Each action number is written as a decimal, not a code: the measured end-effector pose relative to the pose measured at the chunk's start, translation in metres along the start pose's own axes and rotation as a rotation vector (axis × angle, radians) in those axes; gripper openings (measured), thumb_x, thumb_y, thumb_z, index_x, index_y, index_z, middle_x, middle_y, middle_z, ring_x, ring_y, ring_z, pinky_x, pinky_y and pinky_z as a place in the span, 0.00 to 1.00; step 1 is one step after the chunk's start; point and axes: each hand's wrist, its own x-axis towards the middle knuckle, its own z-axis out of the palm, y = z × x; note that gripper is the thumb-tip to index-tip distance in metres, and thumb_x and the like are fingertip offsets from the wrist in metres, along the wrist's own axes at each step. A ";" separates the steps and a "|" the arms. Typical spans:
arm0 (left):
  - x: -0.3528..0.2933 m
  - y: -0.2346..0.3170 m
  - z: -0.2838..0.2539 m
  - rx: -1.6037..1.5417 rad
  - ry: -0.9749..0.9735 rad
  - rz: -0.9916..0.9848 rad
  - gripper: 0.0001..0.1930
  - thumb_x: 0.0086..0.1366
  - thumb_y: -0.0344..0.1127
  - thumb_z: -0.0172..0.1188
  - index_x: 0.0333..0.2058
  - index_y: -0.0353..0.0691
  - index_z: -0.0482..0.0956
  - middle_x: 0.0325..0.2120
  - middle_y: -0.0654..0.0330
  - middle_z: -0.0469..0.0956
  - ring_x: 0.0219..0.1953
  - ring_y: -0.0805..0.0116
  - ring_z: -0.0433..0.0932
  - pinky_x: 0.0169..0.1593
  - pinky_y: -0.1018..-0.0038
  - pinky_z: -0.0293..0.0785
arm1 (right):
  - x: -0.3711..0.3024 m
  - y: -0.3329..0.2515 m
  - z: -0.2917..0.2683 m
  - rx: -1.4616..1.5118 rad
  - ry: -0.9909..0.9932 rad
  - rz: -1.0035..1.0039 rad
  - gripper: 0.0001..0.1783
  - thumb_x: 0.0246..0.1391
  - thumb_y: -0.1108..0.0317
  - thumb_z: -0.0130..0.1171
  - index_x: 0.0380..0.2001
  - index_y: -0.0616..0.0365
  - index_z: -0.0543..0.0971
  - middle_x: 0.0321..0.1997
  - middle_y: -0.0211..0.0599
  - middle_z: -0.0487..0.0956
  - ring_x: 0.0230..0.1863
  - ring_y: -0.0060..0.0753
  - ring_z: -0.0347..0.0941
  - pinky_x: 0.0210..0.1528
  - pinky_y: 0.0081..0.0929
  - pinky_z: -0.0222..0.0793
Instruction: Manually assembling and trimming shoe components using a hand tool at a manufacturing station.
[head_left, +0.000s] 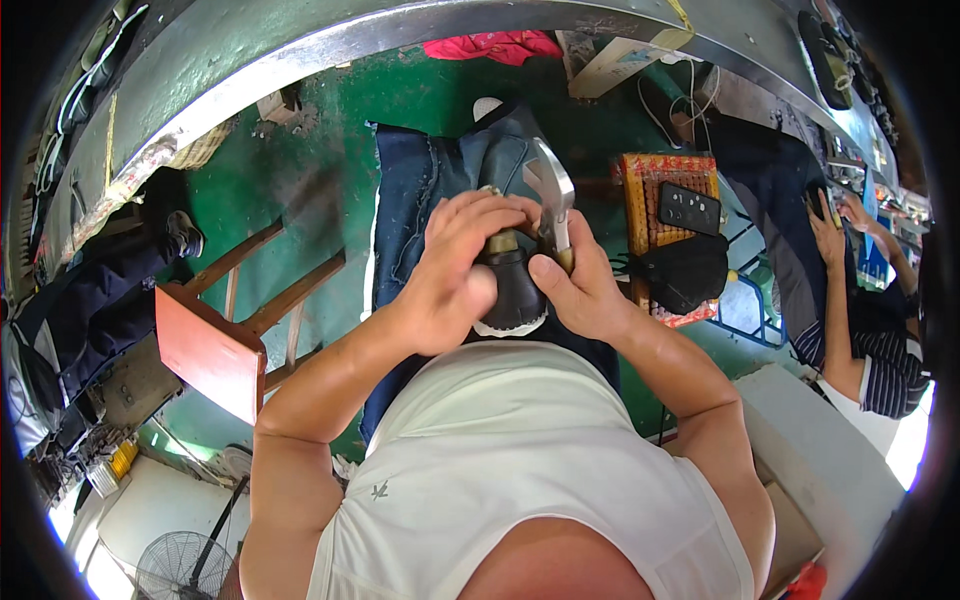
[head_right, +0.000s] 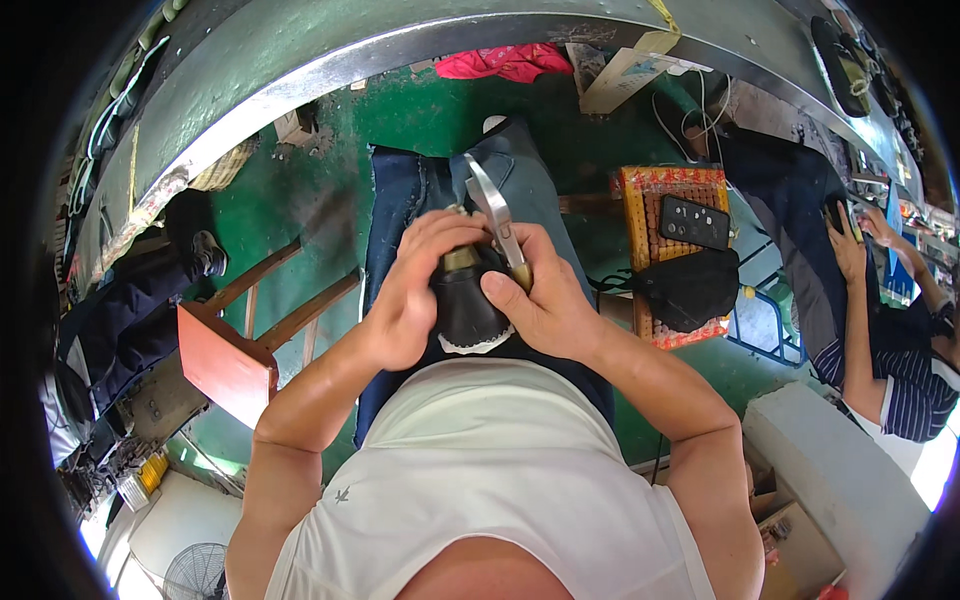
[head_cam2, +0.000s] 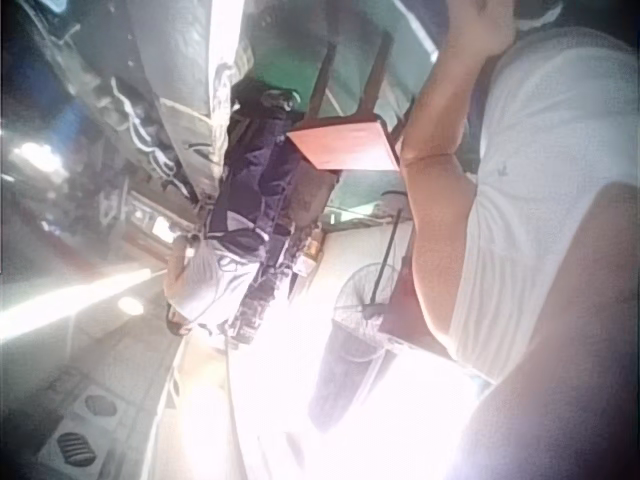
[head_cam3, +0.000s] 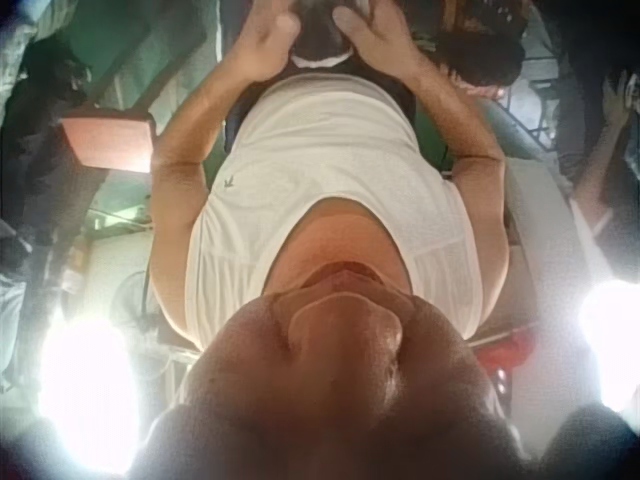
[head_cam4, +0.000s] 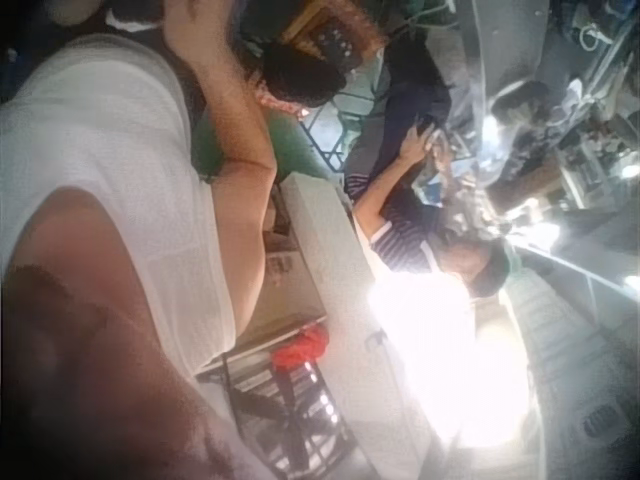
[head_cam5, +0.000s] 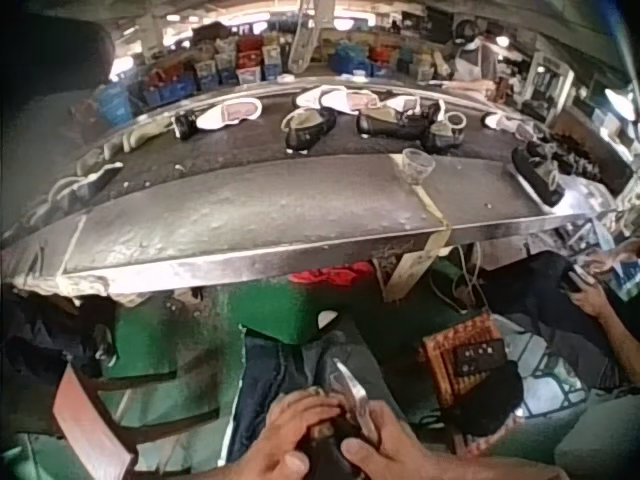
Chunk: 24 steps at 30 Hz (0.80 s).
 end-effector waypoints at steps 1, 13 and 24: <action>0.002 -0.003 0.005 -0.019 0.065 -0.041 0.26 0.75 0.52 0.46 0.56 0.33 0.71 0.56 0.49 0.72 0.63 0.44 0.64 0.69 0.51 0.48 | -0.001 0.000 0.004 0.000 -0.003 0.003 0.23 0.70 0.61 0.52 0.59 0.65 0.62 0.65 0.55 0.71 0.62 0.38 0.72 0.63 0.34 0.64; 0.031 -0.022 0.027 -0.216 0.067 -0.247 0.25 0.79 0.49 0.39 0.37 0.33 0.79 0.38 0.53 0.77 0.43 0.61 0.69 0.51 0.66 0.66 | -0.021 0.036 0.032 0.039 0.341 -0.094 0.23 0.68 0.66 0.48 0.60 0.66 0.59 0.69 0.58 0.64 0.68 0.46 0.64 0.69 0.39 0.56; 0.022 -0.064 0.043 -0.589 0.666 -0.307 0.16 0.79 0.37 0.41 0.52 0.33 0.73 0.49 0.57 0.76 0.54 0.70 0.71 0.59 0.70 0.68 | 0.020 -0.023 -0.029 -0.279 -0.039 0.000 0.41 0.37 0.63 0.80 0.51 0.58 0.65 0.69 0.52 0.67 0.57 0.46 0.75 0.57 0.37 0.71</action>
